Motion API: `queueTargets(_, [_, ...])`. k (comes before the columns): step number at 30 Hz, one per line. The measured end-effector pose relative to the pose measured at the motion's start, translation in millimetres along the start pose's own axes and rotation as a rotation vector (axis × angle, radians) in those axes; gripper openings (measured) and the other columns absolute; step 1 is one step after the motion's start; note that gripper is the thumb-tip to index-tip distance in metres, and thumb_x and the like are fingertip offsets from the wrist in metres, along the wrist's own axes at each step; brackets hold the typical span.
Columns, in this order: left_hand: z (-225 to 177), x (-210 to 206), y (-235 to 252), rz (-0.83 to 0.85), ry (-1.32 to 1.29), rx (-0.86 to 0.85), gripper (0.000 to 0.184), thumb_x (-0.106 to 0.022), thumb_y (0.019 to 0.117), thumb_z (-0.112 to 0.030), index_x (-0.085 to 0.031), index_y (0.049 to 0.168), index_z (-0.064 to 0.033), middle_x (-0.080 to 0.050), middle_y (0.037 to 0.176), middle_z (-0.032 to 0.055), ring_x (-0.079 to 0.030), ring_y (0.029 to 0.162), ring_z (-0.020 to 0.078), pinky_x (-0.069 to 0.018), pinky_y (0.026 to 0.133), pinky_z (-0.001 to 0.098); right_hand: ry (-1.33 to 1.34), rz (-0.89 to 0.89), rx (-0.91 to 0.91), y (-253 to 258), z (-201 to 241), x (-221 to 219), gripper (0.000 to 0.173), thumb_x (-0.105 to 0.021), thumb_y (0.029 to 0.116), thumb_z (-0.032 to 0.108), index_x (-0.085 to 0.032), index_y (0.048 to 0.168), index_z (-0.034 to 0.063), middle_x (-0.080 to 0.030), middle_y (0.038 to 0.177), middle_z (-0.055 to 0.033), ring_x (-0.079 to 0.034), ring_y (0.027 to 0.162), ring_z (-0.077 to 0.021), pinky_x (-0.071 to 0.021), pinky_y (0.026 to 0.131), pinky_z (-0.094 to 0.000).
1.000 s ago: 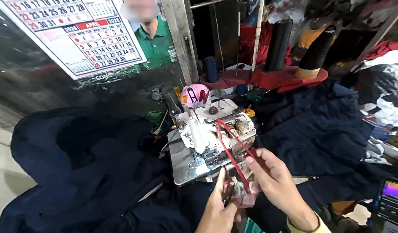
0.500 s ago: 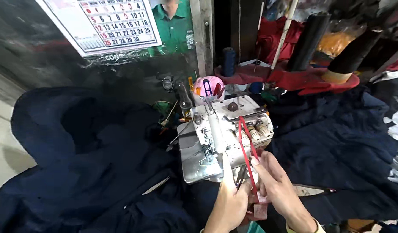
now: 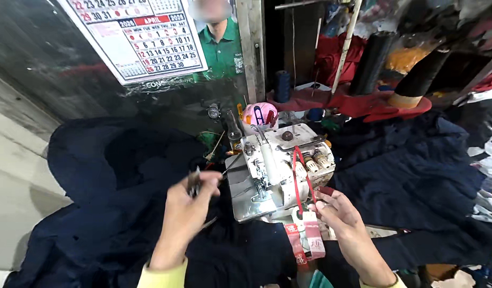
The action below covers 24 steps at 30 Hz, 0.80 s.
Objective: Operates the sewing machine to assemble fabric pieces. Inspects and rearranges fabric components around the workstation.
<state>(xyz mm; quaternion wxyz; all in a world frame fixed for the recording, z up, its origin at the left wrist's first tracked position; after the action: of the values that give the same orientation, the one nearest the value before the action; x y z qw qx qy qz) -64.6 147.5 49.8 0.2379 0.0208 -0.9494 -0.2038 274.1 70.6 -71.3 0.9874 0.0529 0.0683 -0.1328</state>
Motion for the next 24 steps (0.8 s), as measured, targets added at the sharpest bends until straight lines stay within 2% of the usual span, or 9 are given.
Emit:
queueTargets(1, [8.5, 2.7, 18.2, -0.024, 0.095, 0.033, 0.02, -0.062, 0.1026, -0.026, -0.072, 0.115, -0.0143, -0.074, 0.093, 0.0016, -0.068, 0.075, 0.0161, -0.0567, 0.064, 0.0379, -0.032, -0.013, 0.012, -1.0, 2.6, 1.1, 0.052, -0.07, 0.0948, 0.025, -0.054, 0.141, 0.0071, -0.064, 0.134, -0.0132, -0.068, 0.11, -0.0305, -0.0621, 0.089, -0.0448])
queueTargets(2, [25.5, -4.1, 34.7, 0.044, 0.207, 0.074, 0.023, -0.063, 0.102, -0.025, -0.07, 0.12, -0.0129, -0.074, 0.104, 0.0042, -0.071, 0.089, 0.0192, -0.0601, 0.078, 0.0461, -0.068, -0.027, 0.024, -3.4, 5.2, 3.0, 0.054, -0.072, 0.0933, 0.027, -0.054, 0.141, 0.0079, -0.064, 0.135, -0.012, -0.067, 0.115, -0.0296, -0.062, 0.091, -0.045])
queueTargets(4, [68.1, -28.5, 53.9, 0.279, 0.427, 0.119, 0.033, -0.069, 0.0982, -0.03, -0.068, 0.126, -0.0114, -0.072, 0.117, 0.0097, -0.07, 0.106, 0.0275, -0.0558, 0.094, 0.0597, -0.121, -0.04, 0.044, -12.1, 11.9, 9.5, 0.058, -0.074, 0.0926, 0.031, -0.053, 0.142, 0.0091, -0.063, 0.137, -0.0111, -0.067, 0.118, -0.0295, -0.0624, 0.093, -0.0452])
queueTargets(7, [91.5, -31.1, 65.6, 0.35, 0.648, 0.057, 0.024, -0.067, 0.0996, -0.035, -0.074, 0.114, -0.0169, -0.074, 0.105, 0.0078, -0.071, 0.096, 0.0281, -0.0565, 0.085, 0.0611, -0.148, -0.031, 0.059, -26.7, 16.8, 26.7, 0.058, -0.073, 0.0935, 0.03, -0.052, 0.143, 0.0069, -0.063, 0.136, -0.0123, -0.069, 0.112, -0.0332, -0.0645, 0.088, -0.0493])
queueTargets(11, [77.0, -12.5, 75.8, 0.339, 0.7, 0.06, 0.028, -0.052, 0.1069, -0.037, -0.069, 0.117, -0.0166, -0.073, 0.096, 0.009, -0.072, 0.088, 0.0306, -0.0568, 0.078, 0.0625, -0.131, -0.007, -0.01, -48.1, 7.1, 43.5, 0.048, -0.065, 0.0983, 0.021, -0.05, 0.14, 0.0029, -0.065, 0.133, -0.0152, -0.072, 0.103, -0.0352, -0.0649, 0.082, -0.049])
queueTargets(13, [54.3, -4.2, 75.8, 0.338, 0.571, 0.116, 0.031, -0.049, 0.1076, -0.041, -0.069, 0.108, -0.0167, -0.075, 0.085, 0.0006, -0.071, 0.074, 0.0197, -0.058, 0.069, 0.0499, -0.166, 0.033, 0.002, -50.7, 9.6, 43.2, 0.046, -0.063, 0.0995, 0.021, -0.05, 0.14, 0.0021, -0.066, 0.132, -0.0152, -0.073, 0.099, -0.0337, -0.0653, 0.078, -0.0469])
queueTargets(17, [20.4, -34.0, 39.8, 0.364, 0.08, 0.203, 0.031, -0.063, 0.1019, -0.038, -0.071, 0.106, -0.0086, -0.073, 0.08, 0.0066, -0.066, 0.063, 0.0188, -0.055, 0.057, 0.0363, -0.189, 0.062, 0.006, -43.5, 10.4, 37.1, 0.045, -0.064, 0.0997, 0.026, -0.054, 0.139, 0.0057, -0.067, 0.132, -0.0121, -0.073, 0.101, -0.0316, -0.065, 0.074, -0.0433])
queueTargets(20, [21.2, -72.2, 18.8, 0.408, -0.073, 0.279, 0.022, -0.064, 0.1022, -0.029, -0.069, 0.1, -0.0071, -0.067, 0.074, 0.007, -0.054, 0.055, 0.0161, -0.0427, 0.05, 0.0304, -0.182, 0.087, 0.03, -38.1, 14.4, 25.5, 0.045, -0.066, 0.0992, 0.027, -0.055, 0.138, 0.0073, -0.068, 0.131, -0.0109, -0.073, 0.098, -0.0306, -0.0651, 0.073, -0.0419])
queueTargets(24, [30.8, -90.2, 7.6, 0.375, -0.138, 0.316, 0.012, -0.067, 0.0996, -0.018, -0.07, 0.101, -0.0063, -0.072, 0.076, 0.0105, -0.066, 0.06, 0.0212, -0.0554, 0.054, 0.0343, -0.213, 0.129, 0.056, -33.9, 19.2, 30.2, 0.043, -0.067, 0.0981, 0.027, -0.057, 0.136, 0.0085, -0.067, 0.131, -0.0112, -0.073, 0.095, -0.0305, -0.0648, 0.071, -0.0404])
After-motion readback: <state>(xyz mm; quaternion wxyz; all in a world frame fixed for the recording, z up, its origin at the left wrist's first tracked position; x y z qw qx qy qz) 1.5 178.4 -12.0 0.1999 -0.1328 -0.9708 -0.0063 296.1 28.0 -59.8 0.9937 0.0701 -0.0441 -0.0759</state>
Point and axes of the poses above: each hand's wrist, its own y-axis towards the middle knuckle, its own x-axis out of the back of the hand, z = x × y, the point moved 9 cm from there along y, towards the middle knuckle
